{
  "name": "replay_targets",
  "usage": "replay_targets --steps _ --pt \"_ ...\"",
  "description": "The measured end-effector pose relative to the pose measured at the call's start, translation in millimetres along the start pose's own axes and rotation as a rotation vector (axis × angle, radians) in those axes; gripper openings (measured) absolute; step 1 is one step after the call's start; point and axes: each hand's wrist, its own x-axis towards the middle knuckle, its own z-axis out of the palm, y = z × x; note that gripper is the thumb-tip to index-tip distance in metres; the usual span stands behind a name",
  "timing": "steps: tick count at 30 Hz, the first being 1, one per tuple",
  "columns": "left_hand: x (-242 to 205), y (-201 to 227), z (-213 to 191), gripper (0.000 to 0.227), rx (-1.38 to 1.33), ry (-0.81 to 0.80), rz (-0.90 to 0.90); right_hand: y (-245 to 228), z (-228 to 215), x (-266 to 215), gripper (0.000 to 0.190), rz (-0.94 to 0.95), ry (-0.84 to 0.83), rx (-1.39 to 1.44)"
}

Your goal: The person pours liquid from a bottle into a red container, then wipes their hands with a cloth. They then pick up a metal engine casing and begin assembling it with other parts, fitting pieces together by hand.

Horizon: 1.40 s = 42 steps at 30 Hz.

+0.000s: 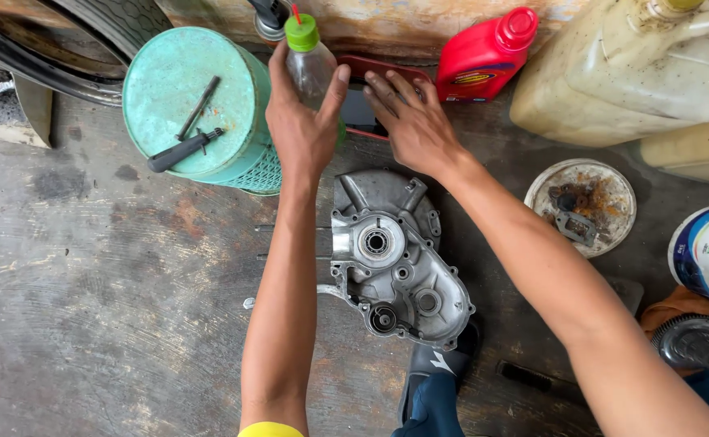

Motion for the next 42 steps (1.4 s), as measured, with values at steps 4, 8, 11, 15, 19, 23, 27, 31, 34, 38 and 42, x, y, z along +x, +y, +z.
replay_targets --steps 4,8,11,15,19,23,27,31,34,38,42 --pt "-6 32 -2 0.066 -0.132 0.000 0.000 7 15 1 0.065 0.100 0.026 0.085" --pt "-23 52 10 0.066 -0.189 -0.012 0.013 -9 -9 -26 0.061 0.356 0.171 0.394" --pt "-43 70 33 0.069 -0.339 -0.057 0.057 -23 -44 -74 0.049 0.526 0.560 0.729" --pt "-89 95 68 0.066 -0.298 -0.171 0.159 -51 -90 -161 0.034 0.708 0.756 0.861" --pt "-139 105 118 0.067 -0.277 -0.347 0.094 -67 -125 -237 0.031 0.753 0.887 0.831" --pt "-184 98 155 0.060 -0.053 -0.463 0.157 -79 -145 -293 0.028 0.804 0.984 0.736" --pt "-213 93 172 0.070 0.059 -0.588 0.098 -81 -160 -327 0.030 0.835 1.084 0.683" --pt "-219 124 156 0.072 0.216 -0.695 0.016 -87 -174 -348 0.031 0.865 1.133 0.673" --pt "-218 133 148 0.082 0.256 -0.737 -0.080 -87 -176 -362 0.032 0.874 1.191 0.726" --pt "-225 123 136 0.093 0.215 -0.740 -0.089 -93 -178 -381 0.033 0.899 1.218 0.741" --pt "-228 124 130 0.119 0.314 -0.544 0.036 -90 -187 -400 0.032 0.885 1.291 0.713"
